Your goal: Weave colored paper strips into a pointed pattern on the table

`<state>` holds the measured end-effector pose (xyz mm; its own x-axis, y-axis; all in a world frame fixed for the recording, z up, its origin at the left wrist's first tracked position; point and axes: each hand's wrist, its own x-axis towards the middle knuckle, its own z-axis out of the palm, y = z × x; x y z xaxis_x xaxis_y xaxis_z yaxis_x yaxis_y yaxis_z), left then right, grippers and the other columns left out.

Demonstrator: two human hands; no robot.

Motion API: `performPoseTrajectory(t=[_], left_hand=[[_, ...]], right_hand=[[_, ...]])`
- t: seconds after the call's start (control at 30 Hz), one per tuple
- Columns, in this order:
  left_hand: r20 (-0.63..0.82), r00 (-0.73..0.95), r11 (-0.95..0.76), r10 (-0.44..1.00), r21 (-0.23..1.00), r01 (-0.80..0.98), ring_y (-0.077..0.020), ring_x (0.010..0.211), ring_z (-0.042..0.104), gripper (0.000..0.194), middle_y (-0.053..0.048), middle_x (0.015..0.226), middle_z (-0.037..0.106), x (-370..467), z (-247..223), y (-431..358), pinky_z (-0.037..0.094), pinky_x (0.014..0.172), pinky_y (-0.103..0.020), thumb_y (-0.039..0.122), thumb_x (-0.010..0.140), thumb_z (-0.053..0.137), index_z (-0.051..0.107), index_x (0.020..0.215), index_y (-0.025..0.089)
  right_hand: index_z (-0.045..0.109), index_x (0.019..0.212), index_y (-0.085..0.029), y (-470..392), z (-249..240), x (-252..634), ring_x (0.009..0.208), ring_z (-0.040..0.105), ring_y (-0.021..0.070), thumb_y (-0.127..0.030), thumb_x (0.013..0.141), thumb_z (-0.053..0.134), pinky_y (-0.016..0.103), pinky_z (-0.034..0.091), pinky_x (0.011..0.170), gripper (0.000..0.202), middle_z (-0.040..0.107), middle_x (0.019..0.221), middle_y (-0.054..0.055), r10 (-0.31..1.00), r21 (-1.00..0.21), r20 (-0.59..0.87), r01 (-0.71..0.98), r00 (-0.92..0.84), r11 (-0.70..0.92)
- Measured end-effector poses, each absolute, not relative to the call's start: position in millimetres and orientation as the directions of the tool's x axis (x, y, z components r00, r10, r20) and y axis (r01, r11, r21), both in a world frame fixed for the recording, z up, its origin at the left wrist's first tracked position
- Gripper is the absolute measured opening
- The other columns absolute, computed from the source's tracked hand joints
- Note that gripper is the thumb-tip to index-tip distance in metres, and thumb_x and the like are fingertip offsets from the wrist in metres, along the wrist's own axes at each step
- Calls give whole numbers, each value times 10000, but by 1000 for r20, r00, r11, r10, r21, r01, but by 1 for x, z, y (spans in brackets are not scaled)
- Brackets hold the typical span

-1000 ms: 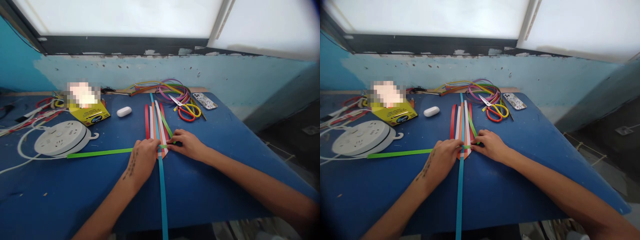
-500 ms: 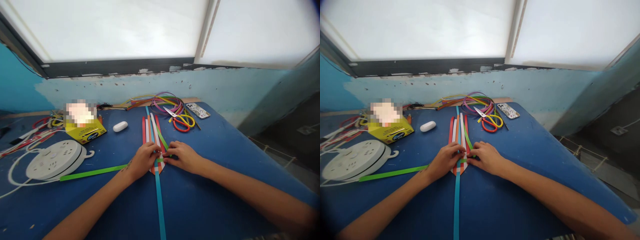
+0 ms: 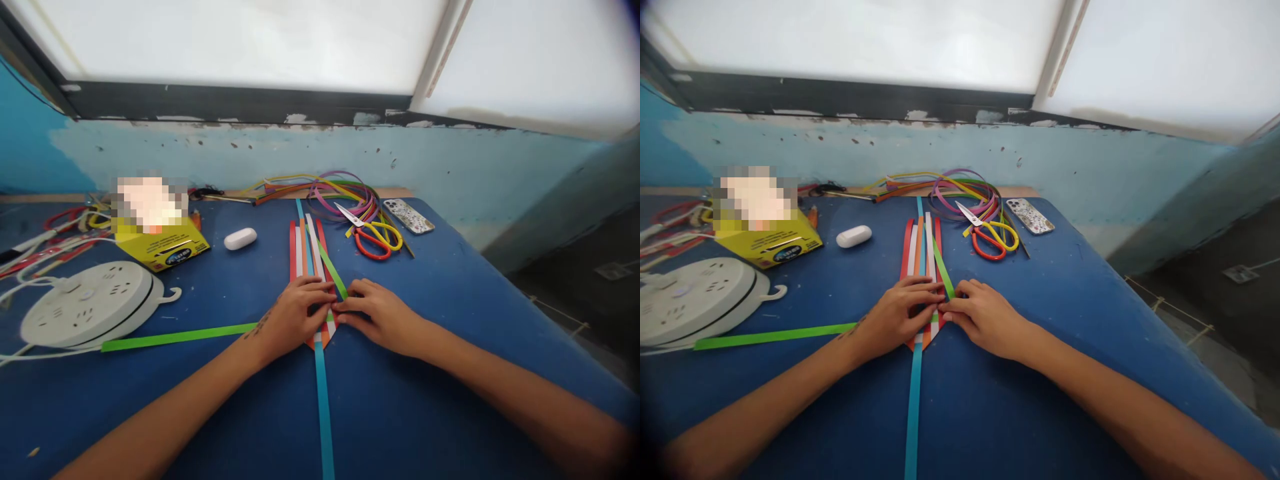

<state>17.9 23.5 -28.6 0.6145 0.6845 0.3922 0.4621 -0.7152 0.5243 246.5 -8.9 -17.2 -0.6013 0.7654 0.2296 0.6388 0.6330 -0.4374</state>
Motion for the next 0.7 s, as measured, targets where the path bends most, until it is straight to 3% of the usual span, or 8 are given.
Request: performPoseTrajectory(t=[0.13,0.23,0.37,0.53,0.6,0.7], left_hand=[[373,630,-710,681,546,444,-265,1259,625,176,-64,1222,762,20,-26,21,495,1108,-457,189,909,670,788,1038,202],[368,629,-701,685,568,432,-260,1240,637,148,-74,1181,772,21,-23,20,487,1115,-459,233,896,715,776,1027,204],[347,633,-689,692,578,437,-279,1250,624,212,-81,1197,765,20,-21,20,497,1097,-475,284,865,775,767,1062,207],[329,643,-689,691,568,450,-293,1263,617,246,-101,1255,741,19,-22,22,489,1103,-487,303,878,770,758,1095,188],[323,646,-689,691,564,455,-294,1265,617,239,-96,1247,745,19,-22,22,487,1105,-483,313,881,768,758,1085,190],[326,648,-692,689,562,453,-293,1260,620,242,-91,1211,758,19,-23,22,489,1105,-471,329,881,769,756,1077,187]], right_hand=[[720,1257,-230,-6,-8,253,986,586,225,-169,1038,469,383,504,895,339,624,1054,103,756,-523,133,602,-641,603],[739,1213,-248,-2,-6,255,966,610,210,-112,1013,463,358,510,879,367,627,1028,90,764,-601,123,565,-633,565],[687,1242,-265,0,-10,256,892,637,184,-220,1009,555,323,512,807,272,670,1025,58,825,-722,119,522,-553,454],[461,1315,-270,1,-23,254,743,630,164,-301,884,743,299,509,713,516,674,818,-29,935,-899,76,382,-346,214],[465,1264,-261,3,-25,253,738,653,170,-321,835,793,303,514,712,544,694,796,-34,950,-943,39,303,-310,137],[604,1072,-226,8,-23,251,773,679,190,-371,807,816,318,513,720,369,734,816,6,950,-932,-8,346,-312,106]])
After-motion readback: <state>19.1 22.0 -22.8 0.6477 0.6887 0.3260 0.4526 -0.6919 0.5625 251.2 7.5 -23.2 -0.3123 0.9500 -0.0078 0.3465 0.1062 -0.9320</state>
